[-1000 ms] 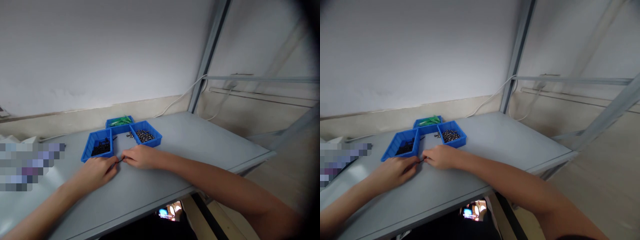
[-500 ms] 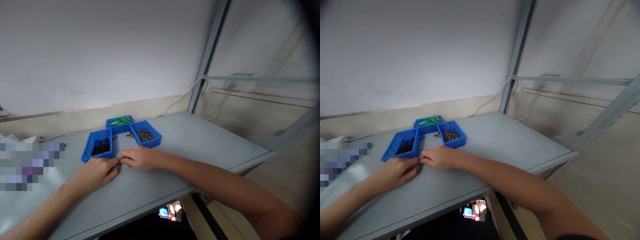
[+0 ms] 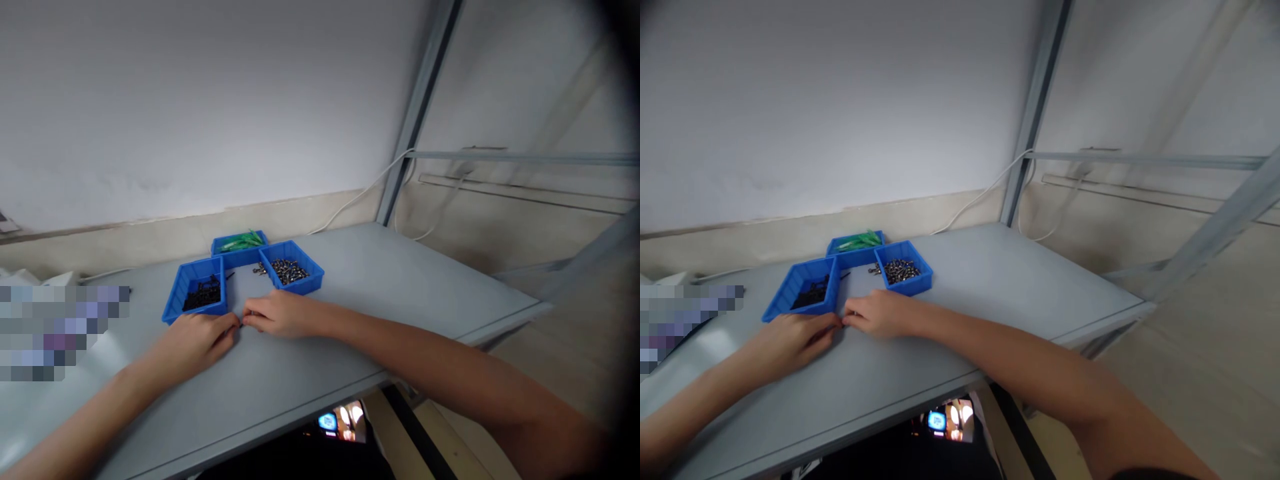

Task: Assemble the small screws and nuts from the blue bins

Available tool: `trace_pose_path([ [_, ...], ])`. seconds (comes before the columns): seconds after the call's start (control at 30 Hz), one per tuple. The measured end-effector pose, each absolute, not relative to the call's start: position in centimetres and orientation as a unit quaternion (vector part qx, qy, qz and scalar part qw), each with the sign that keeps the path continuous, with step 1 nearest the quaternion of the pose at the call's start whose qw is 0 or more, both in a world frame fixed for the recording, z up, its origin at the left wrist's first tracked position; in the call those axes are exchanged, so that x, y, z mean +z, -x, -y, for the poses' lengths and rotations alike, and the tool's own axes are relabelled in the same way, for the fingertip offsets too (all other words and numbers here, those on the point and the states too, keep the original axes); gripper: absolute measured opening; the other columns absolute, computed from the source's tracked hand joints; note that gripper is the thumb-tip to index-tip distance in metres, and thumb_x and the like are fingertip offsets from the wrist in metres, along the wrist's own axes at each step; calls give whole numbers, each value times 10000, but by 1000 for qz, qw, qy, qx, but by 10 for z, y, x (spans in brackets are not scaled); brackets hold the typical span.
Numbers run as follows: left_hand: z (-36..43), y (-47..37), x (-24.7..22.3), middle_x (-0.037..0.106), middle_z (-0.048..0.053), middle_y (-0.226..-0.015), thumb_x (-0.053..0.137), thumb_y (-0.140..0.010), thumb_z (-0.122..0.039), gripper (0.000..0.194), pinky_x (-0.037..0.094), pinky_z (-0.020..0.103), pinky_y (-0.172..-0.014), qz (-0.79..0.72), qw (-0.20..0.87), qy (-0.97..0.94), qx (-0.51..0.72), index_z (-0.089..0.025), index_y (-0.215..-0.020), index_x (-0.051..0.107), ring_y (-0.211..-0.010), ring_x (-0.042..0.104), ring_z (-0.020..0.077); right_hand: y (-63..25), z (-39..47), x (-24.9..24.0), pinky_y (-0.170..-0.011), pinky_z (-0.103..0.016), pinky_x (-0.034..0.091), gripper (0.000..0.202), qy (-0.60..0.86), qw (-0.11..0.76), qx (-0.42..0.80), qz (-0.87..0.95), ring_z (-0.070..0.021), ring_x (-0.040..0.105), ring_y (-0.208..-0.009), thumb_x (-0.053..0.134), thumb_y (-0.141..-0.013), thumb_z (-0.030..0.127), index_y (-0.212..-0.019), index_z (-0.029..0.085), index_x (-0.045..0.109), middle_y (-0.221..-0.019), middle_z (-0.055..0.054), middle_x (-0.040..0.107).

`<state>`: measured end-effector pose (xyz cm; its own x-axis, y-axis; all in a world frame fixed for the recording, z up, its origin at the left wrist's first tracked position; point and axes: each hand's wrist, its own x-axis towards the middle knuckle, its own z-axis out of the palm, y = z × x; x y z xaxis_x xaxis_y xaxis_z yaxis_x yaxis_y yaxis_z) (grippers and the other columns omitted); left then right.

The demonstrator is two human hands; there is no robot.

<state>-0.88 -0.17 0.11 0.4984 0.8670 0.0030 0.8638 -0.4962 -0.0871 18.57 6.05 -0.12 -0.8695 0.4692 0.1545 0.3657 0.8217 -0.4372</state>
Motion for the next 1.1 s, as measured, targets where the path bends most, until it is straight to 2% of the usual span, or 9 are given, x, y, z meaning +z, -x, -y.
trace_pose_path([
  [0.23, 1, 7, 3, 656, 38, -716, 287, -922, -314, 324, 404, 264, -554, 503, 34, 863, 24, -199, -877, 586, -653, 635, 198, -185, -61, -1, -535, -211, 326, 198, 220, 131, 186, 949, -98, 488, -564, 405, -887, 289, -864, 177, 566, -646, 10, 575],
  [0.4, 0, 10, -1, 669, 39, -748, 305, -906, -268, 292, 412, 270, -567, 508, 39, 860, 20, -209, -969, 584, -674, 643, 199, -186, -60, 0, -535, -216, 325, 196, 229, 124, 190, 947, -103, 491, -576, 406, -887, 287, -876, 187, 574, -661, 5, 585],
  [0.57, 1, 8, 1, 660, 42, -723, 294, -911, -278, 301, 411, 280, -558, 511, 35, 859, 27, -205, -918, 586, -666, 642, 213, -186, -60, -1, -535, -218, 316, 202, 222, 126, 178, 950, -104, 475, -569, 401, -891, 291, -883, 183, 572, -643, 8, 569],
  [0.87, 0, 10, -1, 646, 31, -678, 283, -917, -289, 324, 401, 251, -539, 500, 45, 865, 6, -207, -890, 595, -613, 627, 181, -186, -61, -1, -521, -216, 291, 222, 224, 114, 168, 953, -101, 454, -557, 383, -898, 314, -895, 183, 562, -634, 12, 544],
  [1.1, 1, 9, 1, 651, 36, -695, 273, -922, -291, 322, 390, 263, -540, 502, 47, 863, 19, -203, -889, 581, -635, 633, 196, -186, -61, -1, -535, -219, 316, 208, 223, 117, 177, 952, -106, 487, -580, 391, -895, 299, -880, 185, 565, -654, 7, 569],
])
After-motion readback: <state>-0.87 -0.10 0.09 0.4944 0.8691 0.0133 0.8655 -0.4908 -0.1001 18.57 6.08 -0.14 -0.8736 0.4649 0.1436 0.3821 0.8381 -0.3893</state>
